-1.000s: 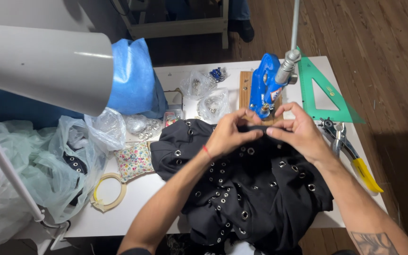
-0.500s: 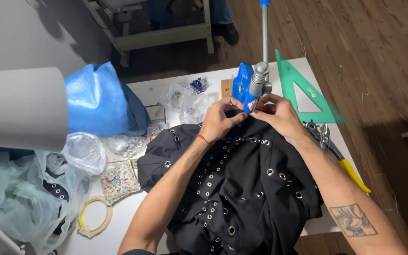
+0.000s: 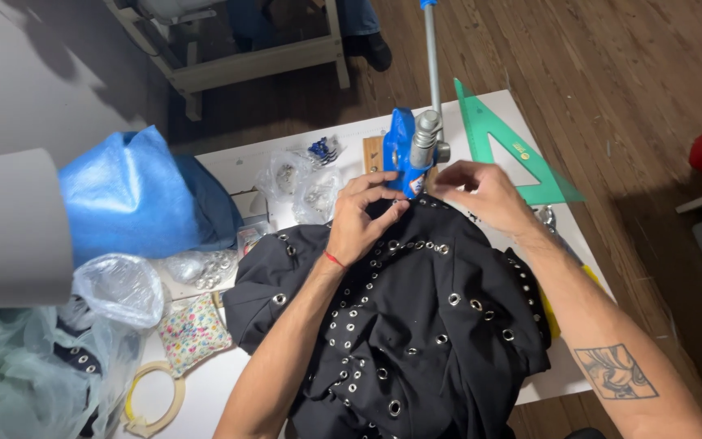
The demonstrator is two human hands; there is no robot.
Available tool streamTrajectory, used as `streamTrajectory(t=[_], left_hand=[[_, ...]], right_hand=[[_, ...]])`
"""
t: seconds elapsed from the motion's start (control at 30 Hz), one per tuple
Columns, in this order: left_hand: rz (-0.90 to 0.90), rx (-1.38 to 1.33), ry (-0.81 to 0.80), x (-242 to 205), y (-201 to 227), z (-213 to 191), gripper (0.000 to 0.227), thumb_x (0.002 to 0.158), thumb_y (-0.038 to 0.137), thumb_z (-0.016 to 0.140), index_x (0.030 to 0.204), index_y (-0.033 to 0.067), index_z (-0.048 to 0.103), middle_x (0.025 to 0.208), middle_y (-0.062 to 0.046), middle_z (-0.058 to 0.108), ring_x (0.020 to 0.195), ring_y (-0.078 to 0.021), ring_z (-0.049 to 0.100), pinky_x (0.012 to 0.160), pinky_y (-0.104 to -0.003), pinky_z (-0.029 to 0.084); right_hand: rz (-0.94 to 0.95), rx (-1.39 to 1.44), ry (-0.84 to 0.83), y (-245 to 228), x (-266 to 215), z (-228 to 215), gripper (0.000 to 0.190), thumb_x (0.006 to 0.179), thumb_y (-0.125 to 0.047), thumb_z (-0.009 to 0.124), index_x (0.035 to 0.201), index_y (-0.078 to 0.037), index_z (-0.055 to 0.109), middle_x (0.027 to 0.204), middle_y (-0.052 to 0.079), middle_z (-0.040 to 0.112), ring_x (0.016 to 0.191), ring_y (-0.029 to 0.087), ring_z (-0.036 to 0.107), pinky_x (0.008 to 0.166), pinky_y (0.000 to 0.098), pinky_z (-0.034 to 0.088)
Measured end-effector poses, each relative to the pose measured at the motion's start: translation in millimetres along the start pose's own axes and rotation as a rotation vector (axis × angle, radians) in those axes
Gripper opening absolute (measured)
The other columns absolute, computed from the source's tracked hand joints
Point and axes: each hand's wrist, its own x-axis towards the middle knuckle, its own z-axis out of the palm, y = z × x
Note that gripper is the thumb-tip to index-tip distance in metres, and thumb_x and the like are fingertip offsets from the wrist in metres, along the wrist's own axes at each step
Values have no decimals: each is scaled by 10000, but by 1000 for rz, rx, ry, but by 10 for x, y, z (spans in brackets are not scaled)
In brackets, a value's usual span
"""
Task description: Attaching metal eyelets to a black garment using a manual press
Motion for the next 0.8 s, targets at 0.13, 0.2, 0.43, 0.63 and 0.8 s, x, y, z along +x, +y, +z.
streamTrajectory(t=[0.13, 0.2, 0.43, 0.63, 0.8], left_hand=[[116, 176, 71, 54, -113, 104, 102, 1041, 366, 912, 1082, 272, 912, 1439, 6, 803, 1385, -322, 720, 1218, -478, 484], [128, 210, 80, 50, -126, 128, 109, 1043, 366, 911, 1059, 259, 900, 1432, 7, 797, 1381, -308, 714, 1210, -464, 473], [227, 213, 120, 90, -131, 112, 123, 1030, 361, 921, 1015, 250, 870, 1366, 4, 801, 1348, -309, 726, 1185, -465, 505], [271, 149, 128, 58, -157, 149, 145, 1010, 360, 946, 1018, 236, 872, 1345, 1, 813, 1351, -300, 718, 1202, -461, 502], [274, 101, 144, 80, -196, 149, 164, 1001, 367, 950, 1052, 230, 875, 1364, -5, 814, 1364, -300, 710, 1229, -464, 490]], right_hand=[[-38, -267, 119, 91, 96, -408, 198, 1037, -228, 924, 1200, -124, 882, 1106, 104, 865, 1018, 232, 802, 915, 360, 579], [-52, -386, 137, 230, 140, -495, 149, 1049, -192, 899, 1174, -113, 880, 1100, 120, 853, 991, 270, 805, 900, 386, 572], [-98, -1090, 36, 495, 183, -356, 62, 992, -355, 927, 1052, -345, 913, 1151, -94, 836, 1124, 246, 747, 980, 475, 530], [-91, -1172, 106, 623, 161, -306, 108, 946, -465, 924, 938, -377, 861, 1105, -156, 785, 1125, 211, 711, 946, 453, 495], [-104, -963, 183, 291, 134, -244, 94, 995, -390, 903, 958, -327, 845, 1077, -96, 777, 1073, 224, 718, 896, 439, 522]])
